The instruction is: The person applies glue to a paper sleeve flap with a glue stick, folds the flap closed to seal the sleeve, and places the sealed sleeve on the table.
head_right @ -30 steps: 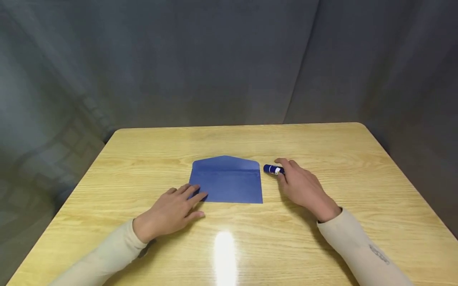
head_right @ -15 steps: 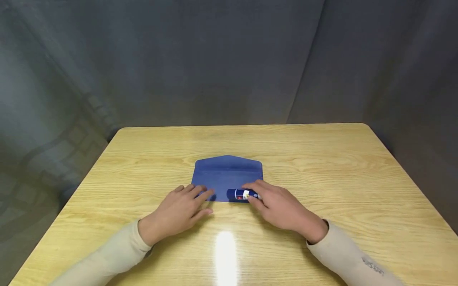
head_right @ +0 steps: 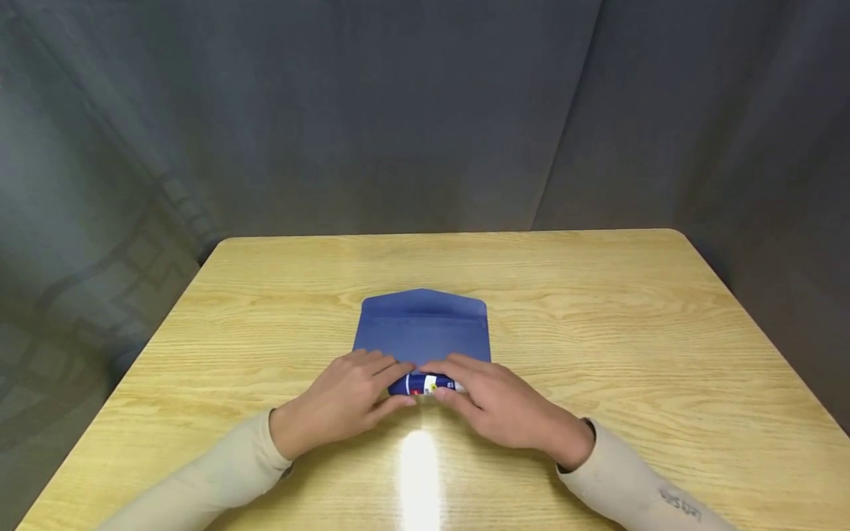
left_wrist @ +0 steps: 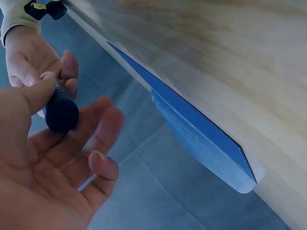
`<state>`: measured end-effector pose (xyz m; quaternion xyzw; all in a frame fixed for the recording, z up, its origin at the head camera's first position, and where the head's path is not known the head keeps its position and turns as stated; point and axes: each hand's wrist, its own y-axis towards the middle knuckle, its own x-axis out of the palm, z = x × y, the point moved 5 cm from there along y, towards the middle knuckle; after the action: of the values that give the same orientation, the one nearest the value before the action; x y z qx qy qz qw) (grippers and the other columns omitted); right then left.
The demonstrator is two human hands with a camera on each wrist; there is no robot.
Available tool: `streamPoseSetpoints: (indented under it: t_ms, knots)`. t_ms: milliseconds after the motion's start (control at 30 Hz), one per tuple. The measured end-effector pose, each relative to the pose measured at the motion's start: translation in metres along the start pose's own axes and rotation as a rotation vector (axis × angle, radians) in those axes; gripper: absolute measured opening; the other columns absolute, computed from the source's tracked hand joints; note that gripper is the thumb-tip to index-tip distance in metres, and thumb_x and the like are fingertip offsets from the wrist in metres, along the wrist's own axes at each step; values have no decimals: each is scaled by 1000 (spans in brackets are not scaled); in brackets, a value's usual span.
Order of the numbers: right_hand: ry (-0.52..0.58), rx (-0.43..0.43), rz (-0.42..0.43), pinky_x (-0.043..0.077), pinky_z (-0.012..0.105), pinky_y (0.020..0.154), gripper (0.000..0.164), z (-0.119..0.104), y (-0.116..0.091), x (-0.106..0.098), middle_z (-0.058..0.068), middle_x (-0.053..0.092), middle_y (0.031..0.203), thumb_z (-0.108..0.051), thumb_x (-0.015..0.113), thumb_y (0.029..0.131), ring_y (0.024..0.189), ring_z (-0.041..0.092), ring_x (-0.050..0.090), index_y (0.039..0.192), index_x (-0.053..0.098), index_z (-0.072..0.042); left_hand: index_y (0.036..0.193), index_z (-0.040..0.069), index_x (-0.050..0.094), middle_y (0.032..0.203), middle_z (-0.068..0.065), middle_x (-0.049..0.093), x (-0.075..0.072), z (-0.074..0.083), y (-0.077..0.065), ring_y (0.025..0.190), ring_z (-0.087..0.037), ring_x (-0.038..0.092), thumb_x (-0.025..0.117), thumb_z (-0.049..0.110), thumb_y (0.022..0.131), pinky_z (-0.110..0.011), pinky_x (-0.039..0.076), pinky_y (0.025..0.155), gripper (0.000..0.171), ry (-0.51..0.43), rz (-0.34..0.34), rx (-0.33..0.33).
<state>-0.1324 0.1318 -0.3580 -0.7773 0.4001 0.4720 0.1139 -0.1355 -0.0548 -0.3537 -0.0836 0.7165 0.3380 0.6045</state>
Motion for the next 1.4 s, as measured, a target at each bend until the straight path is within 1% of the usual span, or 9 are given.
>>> streamPoseSetpoints:
  t_ms: [200, 333, 500, 633, 767, 1067, 1233, 1300, 1400]
  knots:
    - [-4, 20, 7, 52, 27, 80, 36, 3, 0, -1, -15, 62, 120, -33, 52, 104, 94, -1, 58, 140, 52, -34, 108, 12, 71, 86, 5, 70, -3, 0, 1, 72, -7, 64, 66, 42, 95, -26, 52, 65, 34, 14, 67, 20]
    - [-34, 49, 36, 52, 26, 79, 39, 6, 0, -4, -15, 64, 119, -39, 61, 98, 92, -2, 58, 135, 57, -28, 108, 11, 72, 89, 3, 72, -4, 0, 0, 76, -9, 67, 66, 41, 95, -28, 51, 66, 33, 23, 72, 20]
    - [-50, 74, 78, 54, 26, 78, 34, 9, 1, -8, -16, 67, 114, -43, 67, 93, 90, -3, 60, 124, 63, -27, 108, 11, 73, 90, 2, 73, -5, -1, 0, 79, -10, 70, 66, 41, 95, -29, 52, 67, 34, 7, 74, 18]
    - [-100, 52, 95, 57, 33, 85, 35, 8, 1, -9, -14, 70, 116, -43, 67, 93, 103, 3, 66, 123, 68, -26, 107, 10, 72, 86, 2, 71, -5, -1, 0, 74, -9, 67, 69, 37, 93, -26, 54, 67, 31, -29, 75, 28]
    - [-155, 44, 97, 57, 39, 90, 38, 7, 0, -7, -7, 72, 118, -41, 66, 94, 110, 13, 68, 125, 70, -21, 107, 9, 72, 81, 3, 67, -5, 1, 0, 67, -6, 59, 70, 34, 93, -20, 53, 62, 29, -68, 68, 35]
    - [-169, 51, 63, 56, 42, 91, 34, 3, -2, -4, 0, 72, 119, -33, 62, 98, 108, 19, 69, 126, 68, -14, 101, 8, 69, 75, 5, 59, -6, 4, 1, 61, -1, 45, 73, 30, 90, -11, 43, 54, 26, -87, 104, 77]
    - [-66, 96, 2, 56, 37, 89, 31, 5, 0, -4, -8, 72, 117, -37, 55, 102, 103, 8, 67, 124, 69, -19, 102, 8, 68, 75, 5, 57, -7, 5, 0, 60, -2, 46, 74, 29, 89, -14, 43, 55, 26, -66, 117, 92]
    - [-31, 112, -17, 55, 32, 84, 29, 6, 0, -5, -13, 71, 111, -38, 53, 103, 95, 0, 63, 121, 69, -22, 103, 8, 69, 74, 5, 58, -8, 4, 0, 61, -3, 49, 75, 30, 89, -17, 44, 57, 27, -58, 128, 92]
    - [-18, 115, -20, 53, 27, 79, 28, 8, 1, -5, -16, 69, 103, -39, 52, 103, 85, -3, 59, 120, 69, -24, 103, 9, 71, 75, 5, 63, -9, 3, 0, 62, -5, 55, 75, 33, 89, -21, 45, 60, 28, -32, 144, 89]
